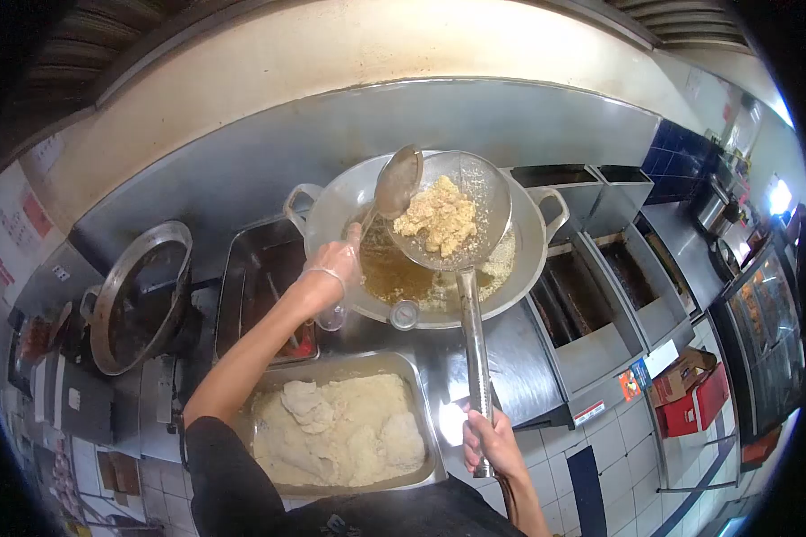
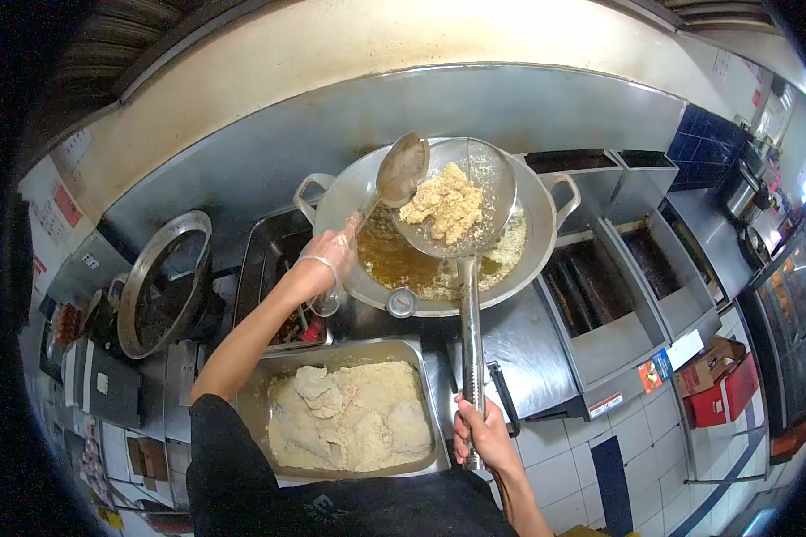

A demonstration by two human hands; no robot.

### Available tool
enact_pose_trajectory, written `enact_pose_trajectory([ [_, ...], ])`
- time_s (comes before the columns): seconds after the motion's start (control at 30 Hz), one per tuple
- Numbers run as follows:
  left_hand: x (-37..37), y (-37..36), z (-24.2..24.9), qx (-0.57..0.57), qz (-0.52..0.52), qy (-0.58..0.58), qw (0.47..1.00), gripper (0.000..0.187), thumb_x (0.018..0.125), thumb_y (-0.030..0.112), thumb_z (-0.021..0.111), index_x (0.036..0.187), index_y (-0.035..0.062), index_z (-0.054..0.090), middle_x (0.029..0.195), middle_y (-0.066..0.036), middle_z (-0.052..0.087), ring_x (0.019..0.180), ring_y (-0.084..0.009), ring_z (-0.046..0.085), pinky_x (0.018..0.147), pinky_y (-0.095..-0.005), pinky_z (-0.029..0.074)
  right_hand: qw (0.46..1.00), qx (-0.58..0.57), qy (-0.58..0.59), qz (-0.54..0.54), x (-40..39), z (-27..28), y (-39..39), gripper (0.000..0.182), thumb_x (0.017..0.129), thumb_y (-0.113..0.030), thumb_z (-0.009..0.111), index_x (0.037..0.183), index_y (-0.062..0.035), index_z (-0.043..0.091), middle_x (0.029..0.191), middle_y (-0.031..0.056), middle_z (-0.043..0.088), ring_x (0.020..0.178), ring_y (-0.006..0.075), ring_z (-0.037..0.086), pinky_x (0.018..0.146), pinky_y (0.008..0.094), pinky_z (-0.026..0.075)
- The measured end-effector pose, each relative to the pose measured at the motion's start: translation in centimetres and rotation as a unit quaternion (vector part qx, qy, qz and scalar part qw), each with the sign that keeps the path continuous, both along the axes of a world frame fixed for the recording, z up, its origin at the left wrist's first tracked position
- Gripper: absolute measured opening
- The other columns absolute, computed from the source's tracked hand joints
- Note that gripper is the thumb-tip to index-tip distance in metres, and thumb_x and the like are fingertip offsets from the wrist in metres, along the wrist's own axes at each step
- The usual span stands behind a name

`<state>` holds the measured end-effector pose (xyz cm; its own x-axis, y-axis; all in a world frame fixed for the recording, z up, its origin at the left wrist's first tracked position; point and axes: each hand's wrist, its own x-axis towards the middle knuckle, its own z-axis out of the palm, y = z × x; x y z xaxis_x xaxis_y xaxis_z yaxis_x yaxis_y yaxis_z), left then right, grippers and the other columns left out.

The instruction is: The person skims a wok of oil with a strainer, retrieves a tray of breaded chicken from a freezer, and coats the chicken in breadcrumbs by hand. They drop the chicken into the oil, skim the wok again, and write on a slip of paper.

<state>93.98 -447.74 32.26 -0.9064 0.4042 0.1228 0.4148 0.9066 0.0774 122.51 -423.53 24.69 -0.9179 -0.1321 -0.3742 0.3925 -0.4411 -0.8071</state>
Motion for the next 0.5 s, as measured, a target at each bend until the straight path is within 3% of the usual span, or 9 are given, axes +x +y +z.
enact_pose_trajectory([
  [0.13,0.1,-0.2,-0.6,0.072,-0.022,-0.022,0.997,0.069,0.082,0.004,0.054,0.145,0.0044,0.028,0.085,-0.026,0.064,0.079,-0.0409,0.063,0.071,-0.0495,0.048,0.999,-0.033,-0.003,-0.008,0.1,-0.1,0.2,0.019,0.1,-0.022,0.047,0.109,-0.0058,0.045,0.06,0.0019,0.041,0.04,0.0122,0.045,0.035,0.0296,0.042],
  [0.5,4.1,0.8,0.8,0.037,-0.034,0.073,0.996,0.071,0.082,0.006,0.054,0.146,0.0037,0.025,0.074,-0.027,0.062,0.071,-0.0445,0.062,0.071,-0.0501,0.051,0.998,-0.064,0.001,-0.014,0.1,0.2,0.1,0.021,0.1,-0.022,0.047,0.109,-0.0041,0.044,0.06,0.0018,0.04,0.039,0.0125,0.044,0.035,0.0299,0.043],
])
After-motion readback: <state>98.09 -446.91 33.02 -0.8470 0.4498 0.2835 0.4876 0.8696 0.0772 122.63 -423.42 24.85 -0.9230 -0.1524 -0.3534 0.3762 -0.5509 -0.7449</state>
